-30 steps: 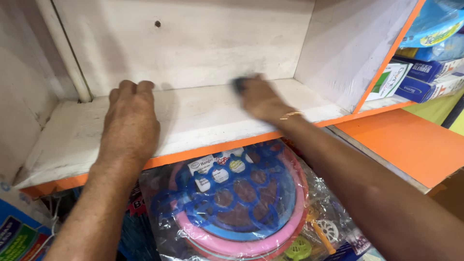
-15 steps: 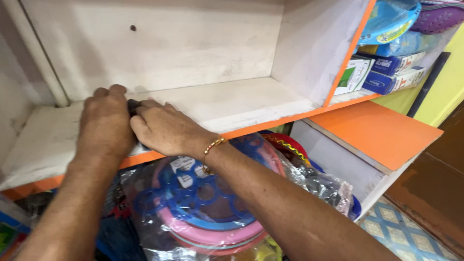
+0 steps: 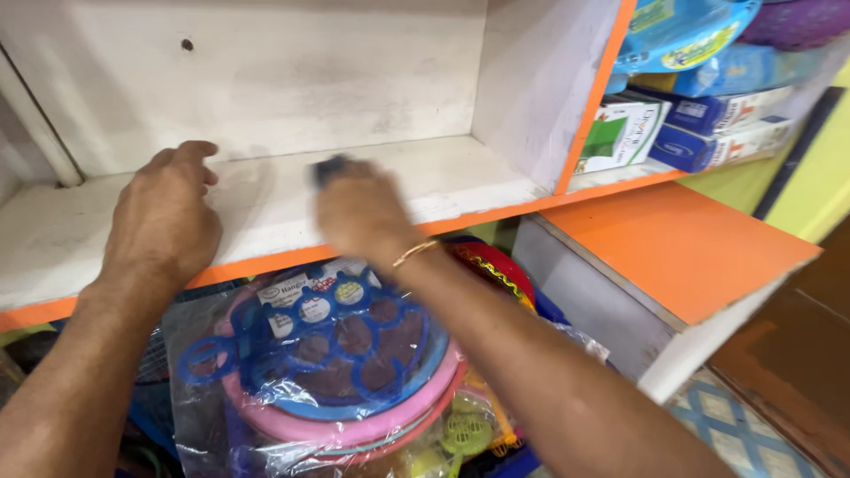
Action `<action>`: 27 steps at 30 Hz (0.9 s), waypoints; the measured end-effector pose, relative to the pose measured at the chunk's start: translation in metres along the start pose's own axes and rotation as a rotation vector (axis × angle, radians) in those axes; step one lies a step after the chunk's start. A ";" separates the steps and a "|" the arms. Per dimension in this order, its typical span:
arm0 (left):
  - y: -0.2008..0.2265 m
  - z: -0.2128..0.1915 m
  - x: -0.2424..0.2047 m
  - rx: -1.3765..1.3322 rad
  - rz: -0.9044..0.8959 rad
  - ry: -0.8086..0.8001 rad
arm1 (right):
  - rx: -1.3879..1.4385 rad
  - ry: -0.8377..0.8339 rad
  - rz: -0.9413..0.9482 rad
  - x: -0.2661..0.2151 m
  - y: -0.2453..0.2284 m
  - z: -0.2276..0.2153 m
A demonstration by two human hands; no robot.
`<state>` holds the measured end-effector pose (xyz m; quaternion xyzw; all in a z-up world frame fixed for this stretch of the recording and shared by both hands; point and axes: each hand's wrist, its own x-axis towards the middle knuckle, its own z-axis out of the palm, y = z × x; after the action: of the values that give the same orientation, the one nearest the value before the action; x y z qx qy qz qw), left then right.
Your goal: The person wipes the interior surfaces of a white wooden shelf with orange trim using a dark cloth. They clean the bottom surface, back panel, and side walls of the shelf compartment, moving the cloth back and forth to remove dust or dirt.
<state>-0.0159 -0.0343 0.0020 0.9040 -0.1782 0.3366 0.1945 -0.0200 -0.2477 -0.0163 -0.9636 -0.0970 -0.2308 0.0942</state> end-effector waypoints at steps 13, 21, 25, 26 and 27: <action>0.008 -0.002 0.000 0.059 -0.135 0.026 | -0.036 -0.387 -0.115 -0.048 0.050 -0.068; 0.010 -0.005 0.001 0.042 -0.134 0.025 | 0.133 -0.383 -0.307 -0.041 0.066 -0.064; 0.015 -0.012 -0.001 0.057 -0.120 -0.027 | 0.361 -0.524 -0.199 -0.035 0.057 -0.075; 0.018 -0.013 -0.001 0.080 -0.087 -0.040 | 0.407 -0.517 -0.182 -0.033 0.055 -0.081; 0.020 -0.014 -0.001 0.102 -0.054 -0.054 | 0.454 -0.510 -0.165 -0.031 0.053 -0.086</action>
<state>-0.0331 -0.0447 0.0160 0.9259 -0.1416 0.3152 0.1523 -0.0720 -0.3227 0.0375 -0.9337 -0.2439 0.0379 0.2596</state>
